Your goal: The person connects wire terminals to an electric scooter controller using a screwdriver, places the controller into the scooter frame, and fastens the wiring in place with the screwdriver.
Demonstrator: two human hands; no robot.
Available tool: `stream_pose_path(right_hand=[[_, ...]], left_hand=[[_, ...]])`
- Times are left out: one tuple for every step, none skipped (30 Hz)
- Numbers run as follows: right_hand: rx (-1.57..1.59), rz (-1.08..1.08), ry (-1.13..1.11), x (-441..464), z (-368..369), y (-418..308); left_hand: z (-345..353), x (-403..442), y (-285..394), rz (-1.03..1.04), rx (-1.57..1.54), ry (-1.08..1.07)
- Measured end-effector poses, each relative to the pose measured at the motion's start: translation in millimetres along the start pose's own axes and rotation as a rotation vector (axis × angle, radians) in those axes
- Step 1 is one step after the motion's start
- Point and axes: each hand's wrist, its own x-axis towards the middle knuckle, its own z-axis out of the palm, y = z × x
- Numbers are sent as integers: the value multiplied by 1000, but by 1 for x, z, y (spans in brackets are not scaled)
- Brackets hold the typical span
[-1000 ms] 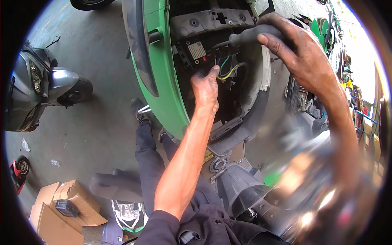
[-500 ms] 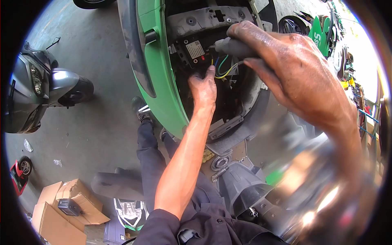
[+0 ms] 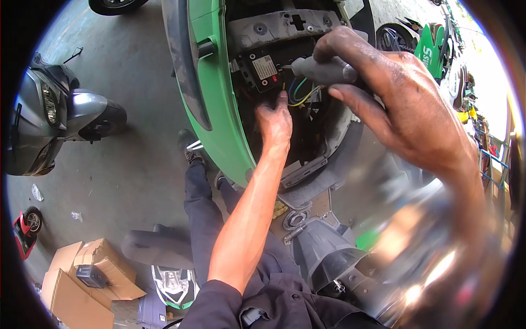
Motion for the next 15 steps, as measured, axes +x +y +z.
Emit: stream_pose_path(right_hand=[[-142,19,6,-1,1,-2],[-286,37,14,-1,3,-3],[-430,56,22,-2,3,-4],[-425,110,-52,-1,0,-3],[-421,164,-125,2,-5,-1],[-395,178,-122,2,-6,-1],[-369,193,-118,1,-6,-1],[-321,169,-41,-4,-1,-3],[-288,132,-9,-6,1,-4],[-255,93,21,-8,3,-4],[-237,42,7,-9,3,-4],[-227,44,-16,-9,2,-5],[-218,47,-39,-9,2,-5],[-219,103,-71,-7,0,-6],[-261,148,-108,-4,-3,-4]], left_hand=[[-1,0,1,-28,22,-9],[-2,0,2,-54,43,-19],[-2,0,4,-79,39,-35],[-3,0,7,-102,35,-51],[-3,0,10,-125,30,-67],[-2,1,7,-84,30,-49],[-1,3,1,-44,30,-28],[-1,3,-4,-7,29,-7],[0,2,-3,-12,29,-2],[0,1,-2,-17,30,3],[-1,1,-1,-22,33,8],[-1,1,0,-32,44,12],[-2,0,0,-43,56,13],[-1,0,2,-51,65,13],[-1,0,2,-69,79,9]])
